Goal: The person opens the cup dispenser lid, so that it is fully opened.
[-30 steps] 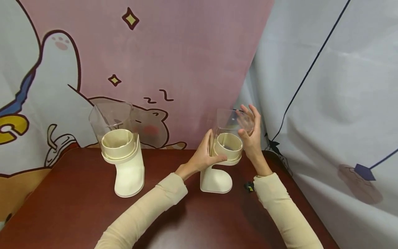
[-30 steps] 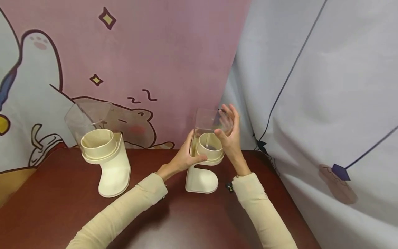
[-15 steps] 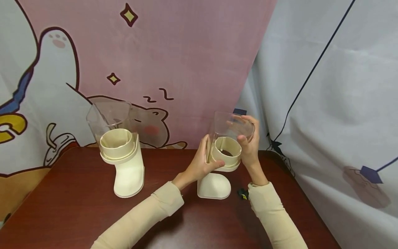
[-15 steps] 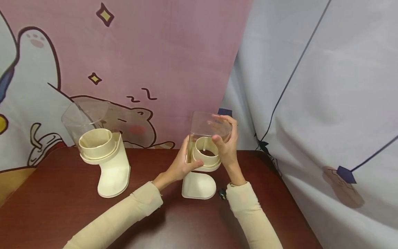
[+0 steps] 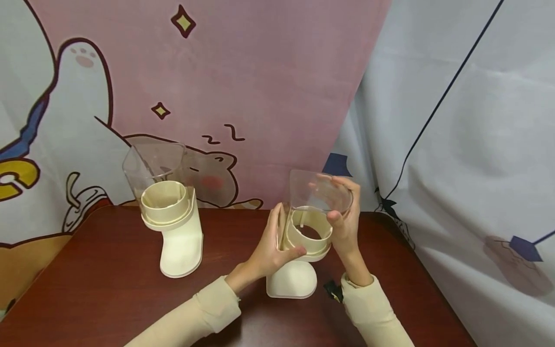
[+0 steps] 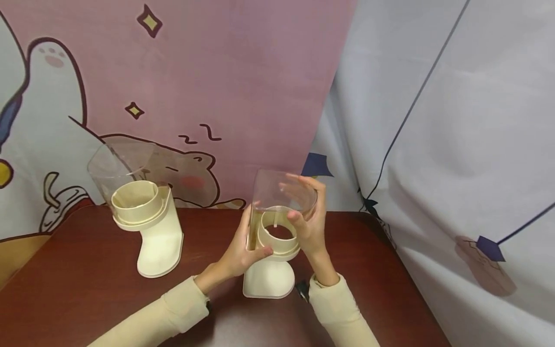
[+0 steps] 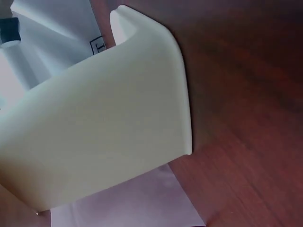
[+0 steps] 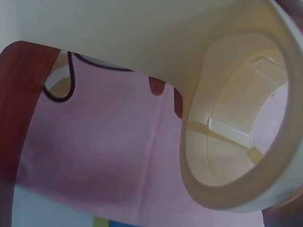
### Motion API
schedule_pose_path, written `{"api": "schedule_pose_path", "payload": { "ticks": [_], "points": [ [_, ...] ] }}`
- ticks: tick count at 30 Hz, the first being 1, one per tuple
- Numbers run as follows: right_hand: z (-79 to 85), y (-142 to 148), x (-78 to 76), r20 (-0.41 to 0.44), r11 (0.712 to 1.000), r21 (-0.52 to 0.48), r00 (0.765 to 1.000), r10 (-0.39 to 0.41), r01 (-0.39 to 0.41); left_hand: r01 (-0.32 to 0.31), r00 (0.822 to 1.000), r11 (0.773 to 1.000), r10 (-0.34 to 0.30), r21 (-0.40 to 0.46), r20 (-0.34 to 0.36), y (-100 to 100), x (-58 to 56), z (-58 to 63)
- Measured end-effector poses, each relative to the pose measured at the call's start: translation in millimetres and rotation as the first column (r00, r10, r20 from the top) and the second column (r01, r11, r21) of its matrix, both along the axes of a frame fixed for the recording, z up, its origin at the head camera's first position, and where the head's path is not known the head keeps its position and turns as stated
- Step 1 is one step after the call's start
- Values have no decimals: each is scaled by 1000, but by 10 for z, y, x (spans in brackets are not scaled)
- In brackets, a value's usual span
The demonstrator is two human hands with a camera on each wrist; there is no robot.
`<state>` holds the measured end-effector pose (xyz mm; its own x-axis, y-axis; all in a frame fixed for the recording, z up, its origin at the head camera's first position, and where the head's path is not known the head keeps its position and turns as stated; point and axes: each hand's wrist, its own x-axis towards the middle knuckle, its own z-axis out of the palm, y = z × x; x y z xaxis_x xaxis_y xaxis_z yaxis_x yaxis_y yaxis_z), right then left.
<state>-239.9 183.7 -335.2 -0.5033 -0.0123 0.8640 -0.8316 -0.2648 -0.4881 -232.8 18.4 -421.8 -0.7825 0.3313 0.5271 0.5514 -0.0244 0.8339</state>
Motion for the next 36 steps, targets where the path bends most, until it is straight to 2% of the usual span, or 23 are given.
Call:
{"api": "schedule_pose_path", "payload": {
  "ticks": [14, 21, 23, 25, 31, 36],
  "points": [
    [6, -249, 370, -29, 997, 10, 997, 72, -72, -34, 999, 999, 34, -3, -32, -275, 439, -27],
    [-36, -391, 606, -38, 998, 46, 998, 55, -53, -55, 996, 998, 56, 3, -69, -428, 698, -74],
    [-42, -419, 641, -39, 998, 55, 998, 43, -41, -59, 994, 998, 60, 17, -88, -443, 731, -105],
    [-44, -442, 666, -41, 998, 59, 999, 34, -32, -55, 989, 998, 60, 43, -136, -445, 738, -128],
    [-61, -486, 714, -46, 998, 56, 998, 42, -39, 3, 969, 992, 28, 128, -245, -437, 759, -137],
    [-31, -498, 699, -45, 998, 53, 999, 29, -27, -46, 960, 993, 75, 112, -270, -453, 732, -123]
  ]
}}
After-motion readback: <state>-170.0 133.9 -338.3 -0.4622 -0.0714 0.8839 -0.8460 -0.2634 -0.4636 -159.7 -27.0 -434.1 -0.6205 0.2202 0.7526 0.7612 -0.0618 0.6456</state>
